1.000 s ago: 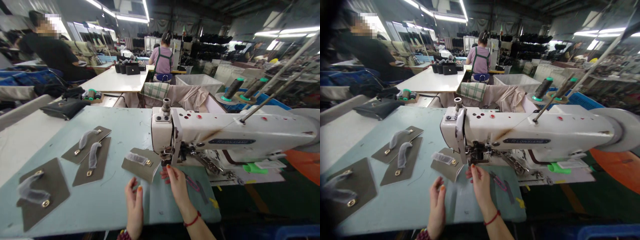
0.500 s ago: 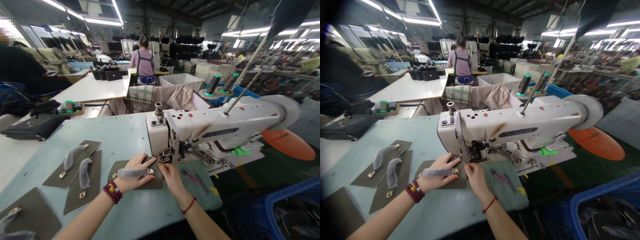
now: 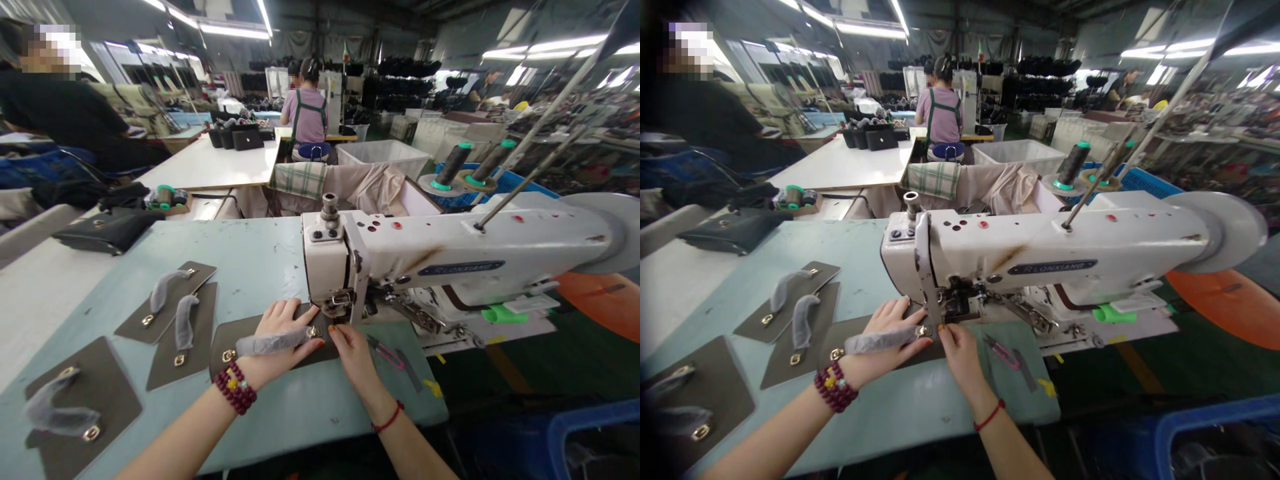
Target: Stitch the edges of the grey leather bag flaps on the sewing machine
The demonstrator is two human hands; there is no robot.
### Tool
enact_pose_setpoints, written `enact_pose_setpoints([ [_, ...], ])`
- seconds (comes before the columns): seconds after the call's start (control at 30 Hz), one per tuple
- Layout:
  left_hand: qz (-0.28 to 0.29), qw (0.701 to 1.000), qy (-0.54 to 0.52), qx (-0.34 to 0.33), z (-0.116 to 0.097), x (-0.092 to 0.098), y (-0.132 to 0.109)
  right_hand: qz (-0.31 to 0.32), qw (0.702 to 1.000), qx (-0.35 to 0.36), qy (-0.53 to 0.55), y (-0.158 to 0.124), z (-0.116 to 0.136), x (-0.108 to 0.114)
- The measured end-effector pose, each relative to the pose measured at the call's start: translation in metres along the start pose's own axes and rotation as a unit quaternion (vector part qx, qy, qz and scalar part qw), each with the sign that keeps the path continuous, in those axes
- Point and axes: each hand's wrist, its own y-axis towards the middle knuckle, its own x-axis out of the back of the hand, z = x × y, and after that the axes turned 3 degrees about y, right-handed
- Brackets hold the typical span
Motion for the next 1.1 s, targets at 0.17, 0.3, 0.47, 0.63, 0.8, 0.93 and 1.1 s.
enact_pose_setpoints([
  [0.17,-0.003,1.0,0.004,0.002,-0.001,-0.003,0.001,0.057,0.997,-0.018,0.038,-0.026,-0.015,0.004],
  [0.3,-0.008,1.0,0.008,0.005,-0.001,-0.005,0.002,0.061,0.996,-0.022,0.055,-0.032,-0.025,0.003],
  [0.47,-0.007,1.0,0.013,0.003,0.001,-0.003,0.007,0.054,0.995,-0.029,0.076,-0.028,-0.024,0.0],
  [0.63,-0.008,1.0,-0.003,0.0,0.007,0.0,0.014,0.048,0.992,-0.042,0.105,-0.024,-0.017,-0.003],
  [0.8,0.008,1.0,-0.029,-0.002,0.014,0.003,0.022,0.043,0.989,-0.052,0.132,-0.018,-0.012,-0.006],
  [0.93,0.047,0.996,-0.078,0.019,0.022,0.003,0.029,0.043,0.986,-0.058,0.15,-0.012,-0.01,-0.008],
  [1.1,0.078,0.965,-0.235,0.088,0.031,0.007,0.039,0.033,0.984,-0.069,0.162,-0.006,-0.007,-0.013],
])
